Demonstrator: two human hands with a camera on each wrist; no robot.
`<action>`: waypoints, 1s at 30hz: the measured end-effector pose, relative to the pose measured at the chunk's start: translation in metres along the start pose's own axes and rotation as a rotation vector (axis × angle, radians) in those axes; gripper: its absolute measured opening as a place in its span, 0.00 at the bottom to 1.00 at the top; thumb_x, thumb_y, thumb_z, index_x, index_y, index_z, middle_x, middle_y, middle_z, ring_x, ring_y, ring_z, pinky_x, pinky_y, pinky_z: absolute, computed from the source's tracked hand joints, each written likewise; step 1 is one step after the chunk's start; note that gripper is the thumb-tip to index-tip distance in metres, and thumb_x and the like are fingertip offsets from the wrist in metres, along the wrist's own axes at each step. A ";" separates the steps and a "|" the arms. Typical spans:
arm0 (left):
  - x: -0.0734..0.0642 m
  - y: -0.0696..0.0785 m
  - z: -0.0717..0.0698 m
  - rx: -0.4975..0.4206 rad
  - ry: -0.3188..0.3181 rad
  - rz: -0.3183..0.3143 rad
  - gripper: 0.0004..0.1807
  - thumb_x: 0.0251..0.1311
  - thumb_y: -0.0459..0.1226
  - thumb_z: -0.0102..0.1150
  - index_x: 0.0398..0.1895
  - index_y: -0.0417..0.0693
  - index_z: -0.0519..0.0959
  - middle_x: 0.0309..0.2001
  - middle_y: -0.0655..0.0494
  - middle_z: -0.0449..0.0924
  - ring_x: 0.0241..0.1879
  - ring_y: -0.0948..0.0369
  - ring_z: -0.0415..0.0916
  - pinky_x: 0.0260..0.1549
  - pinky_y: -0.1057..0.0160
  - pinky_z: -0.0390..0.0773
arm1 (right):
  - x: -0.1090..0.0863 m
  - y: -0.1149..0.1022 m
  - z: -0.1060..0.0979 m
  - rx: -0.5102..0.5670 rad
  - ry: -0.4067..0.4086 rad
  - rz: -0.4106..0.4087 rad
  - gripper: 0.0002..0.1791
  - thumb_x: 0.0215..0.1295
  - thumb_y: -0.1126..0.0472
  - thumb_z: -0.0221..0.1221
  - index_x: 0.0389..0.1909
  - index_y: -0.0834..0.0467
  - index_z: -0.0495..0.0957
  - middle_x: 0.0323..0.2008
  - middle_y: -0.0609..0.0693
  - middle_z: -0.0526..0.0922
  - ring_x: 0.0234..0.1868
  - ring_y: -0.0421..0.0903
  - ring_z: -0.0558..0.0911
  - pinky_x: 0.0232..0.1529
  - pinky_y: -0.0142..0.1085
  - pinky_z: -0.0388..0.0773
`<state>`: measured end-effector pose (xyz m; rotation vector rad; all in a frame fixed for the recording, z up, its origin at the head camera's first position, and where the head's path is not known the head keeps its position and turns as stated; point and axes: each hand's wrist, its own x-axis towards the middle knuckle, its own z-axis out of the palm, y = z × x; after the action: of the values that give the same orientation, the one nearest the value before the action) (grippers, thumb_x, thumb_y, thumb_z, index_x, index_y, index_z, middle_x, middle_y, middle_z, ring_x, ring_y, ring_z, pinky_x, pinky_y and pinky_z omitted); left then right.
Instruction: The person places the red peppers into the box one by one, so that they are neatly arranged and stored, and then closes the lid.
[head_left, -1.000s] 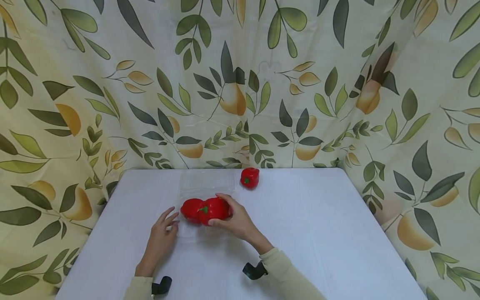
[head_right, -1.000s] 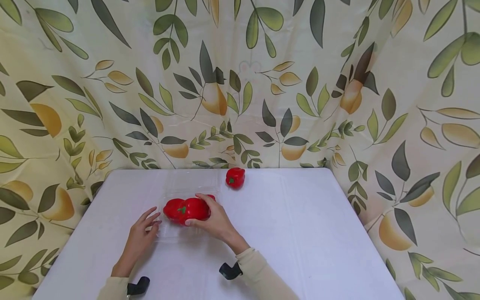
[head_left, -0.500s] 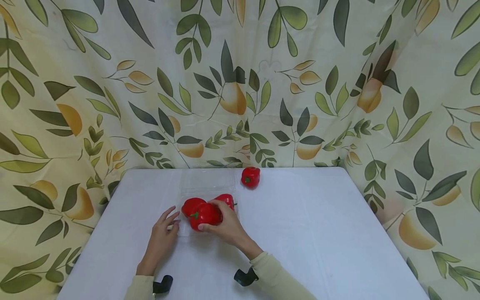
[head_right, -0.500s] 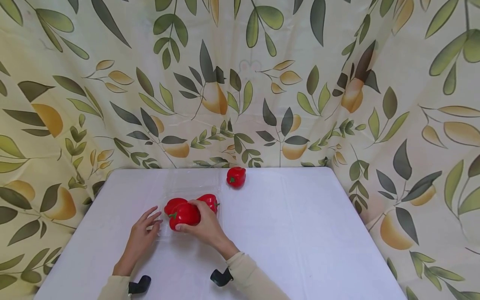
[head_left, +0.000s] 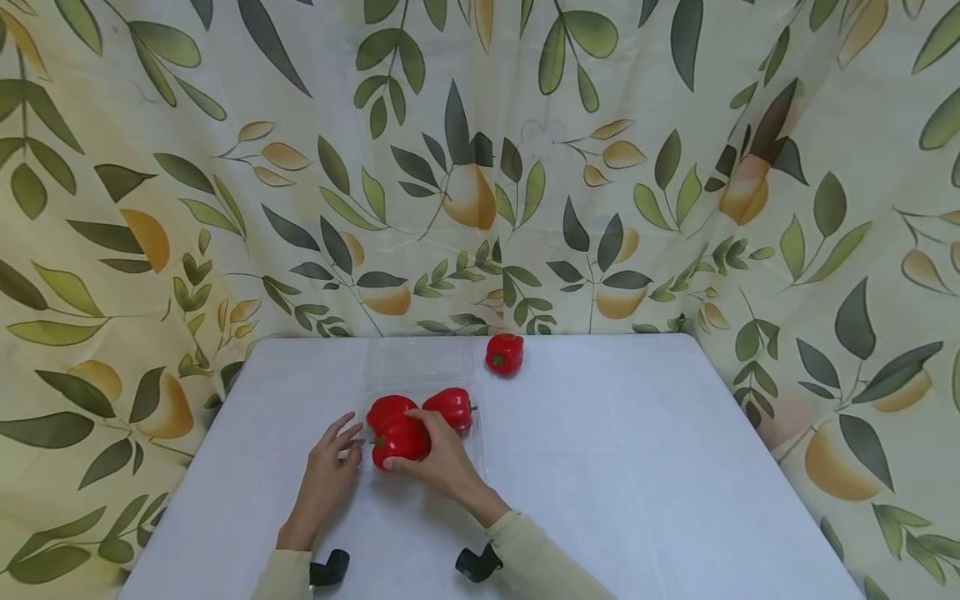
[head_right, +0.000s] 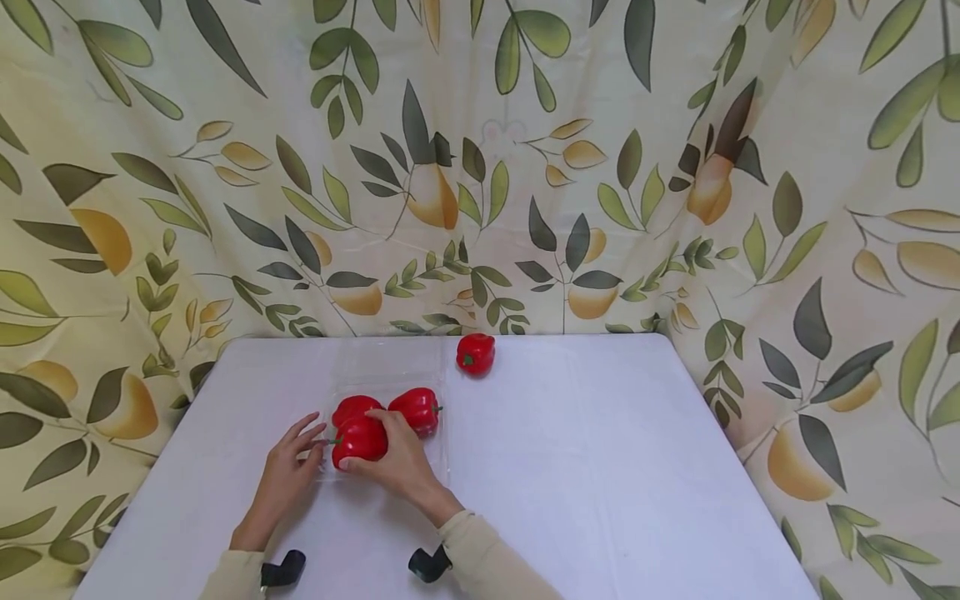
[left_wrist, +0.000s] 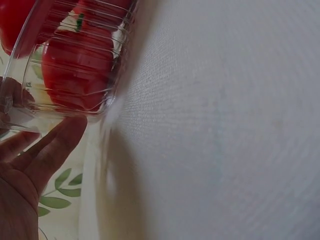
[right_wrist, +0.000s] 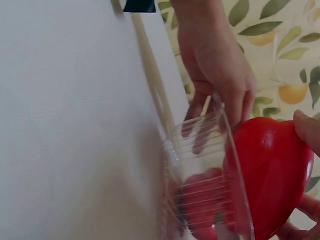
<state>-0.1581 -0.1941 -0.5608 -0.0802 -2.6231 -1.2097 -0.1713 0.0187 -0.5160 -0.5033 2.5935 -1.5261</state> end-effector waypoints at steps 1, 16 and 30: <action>0.000 0.000 0.000 0.000 0.000 0.000 0.22 0.64 0.32 0.59 0.61 0.40 0.76 0.69 0.47 0.67 0.51 0.49 0.83 0.47 0.53 0.84 | 0.000 0.000 0.002 -0.008 0.000 -0.001 0.44 0.47 0.45 0.74 0.66 0.43 0.65 0.64 0.43 0.71 0.64 0.47 0.71 0.53 0.42 0.84; -0.001 -0.001 0.000 -0.010 -0.005 0.011 0.22 0.63 0.32 0.59 0.61 0.39 0.76 0.69 0.45 0.68 0.51 0.48 0.83 0.47 0.52 0.84 | 0.003 -0.003 0.014 -0.181 0.035 -0.031 0.45 0.45 0.44 0.75 0.65 0.48 0.66 0.61 0.46 0.74 0.62 0.47 0.74 0.52 0.42 0.85; 0.002 0.000 0.000 -0.007 0.015 0.028 0.20 0.63 0.31 0.59 0.59 0.38 0.77 0.68 0.45 0.69 0.49 0.48 0.84 0.46 0.53 0.85 | 0.002 0.002 -0.002 -0.255 -0.089 -0.135 0.45 0.51 0.46 0.70 0.71 0.45 0.62 0.63 0.49 0.72 0.63 0.49 0.72 0.51 0.43 0.85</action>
<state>-0.1597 -0.1943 -0.5601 -0.1090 -2.5958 -1.2059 -0.1741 0.0211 -0.5169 -0.7650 2.7466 -1.1789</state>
